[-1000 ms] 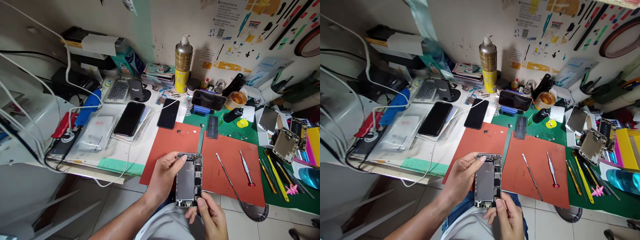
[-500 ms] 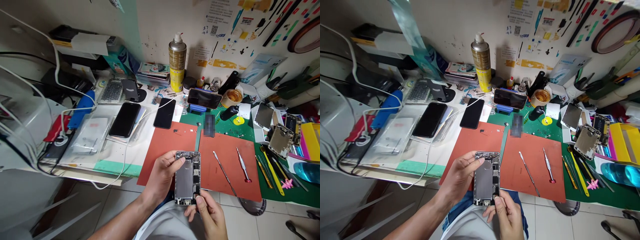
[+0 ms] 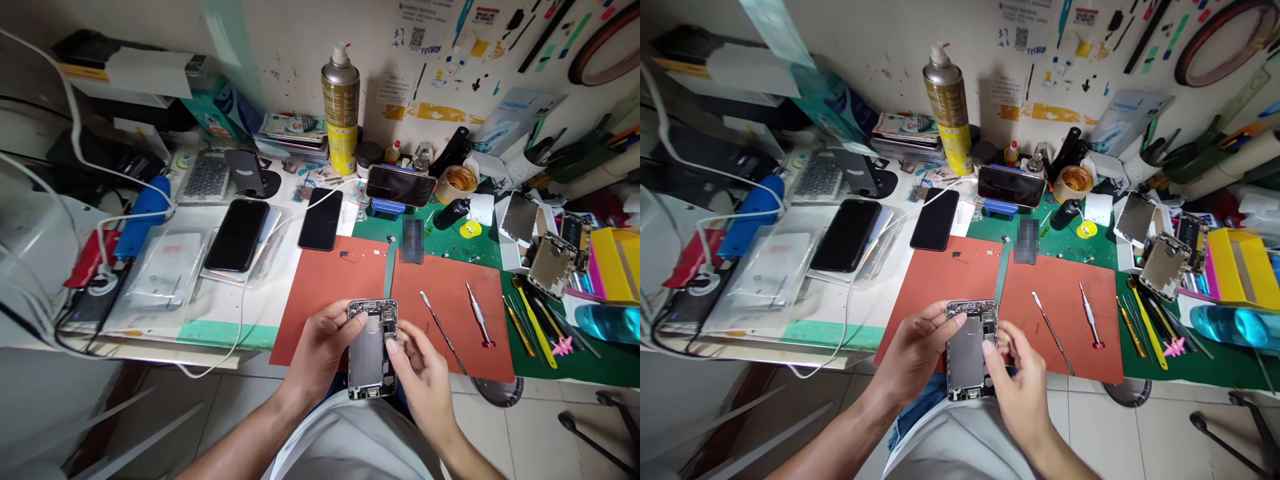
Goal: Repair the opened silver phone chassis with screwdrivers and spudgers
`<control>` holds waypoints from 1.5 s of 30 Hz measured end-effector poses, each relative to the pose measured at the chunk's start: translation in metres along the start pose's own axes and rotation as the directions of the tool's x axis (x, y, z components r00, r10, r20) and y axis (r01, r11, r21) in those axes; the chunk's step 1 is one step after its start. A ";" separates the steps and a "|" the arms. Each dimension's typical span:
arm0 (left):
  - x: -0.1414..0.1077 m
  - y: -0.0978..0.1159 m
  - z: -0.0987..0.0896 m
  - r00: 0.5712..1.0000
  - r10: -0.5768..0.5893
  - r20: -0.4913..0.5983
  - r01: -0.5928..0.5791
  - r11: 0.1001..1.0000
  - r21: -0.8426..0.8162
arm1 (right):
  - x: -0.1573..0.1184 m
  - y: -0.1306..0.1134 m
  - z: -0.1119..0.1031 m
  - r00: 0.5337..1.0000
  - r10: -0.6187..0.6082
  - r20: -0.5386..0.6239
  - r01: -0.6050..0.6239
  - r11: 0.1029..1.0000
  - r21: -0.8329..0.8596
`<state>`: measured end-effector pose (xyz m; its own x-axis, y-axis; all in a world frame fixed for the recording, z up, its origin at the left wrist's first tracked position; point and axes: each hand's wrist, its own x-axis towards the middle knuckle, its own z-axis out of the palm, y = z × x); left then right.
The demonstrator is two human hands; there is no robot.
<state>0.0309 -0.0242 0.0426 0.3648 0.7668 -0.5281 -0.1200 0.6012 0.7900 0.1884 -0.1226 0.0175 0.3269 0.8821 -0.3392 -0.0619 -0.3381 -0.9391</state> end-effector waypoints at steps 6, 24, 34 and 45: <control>-0.006 -0.010 0.006 0.999 0.006 0.052 -0.005 0.999 -0.032 | 0.024 -0.028 0.017 0.999 -0.003 -0.044 0.004 1.000 0.029; -0.005 -0.005 0.010 1.000 -0.023 -0.014 0.022 0.998 -0.067 | 0.023 -0.026 0.021 0.999 0.007 -0.033 -0.005 0.997 0.081; 0.000 -0.011 0.005 1.000 -0.020 0.012 0.021 0.995 -0.095 | 0.025 -0.023 0.020 0.999 0.041 0.003 -0.041 0.999 0.011; 0.007 -0.014 -0.002 0.999 -0.009 -0.037 0.007 0.999 -0.052 | 0.030 -0.018 0.019 0.999 0.028 0.020 -0.026 0.996 -0.082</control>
<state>0.0337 -0.0268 0.0274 0.3318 0.7691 -0.5462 -0.1650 0.6174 0.7691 0.1815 -0.0842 0.0231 0.3057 0.8788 -0.3663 0.0066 -0.3867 -0.9222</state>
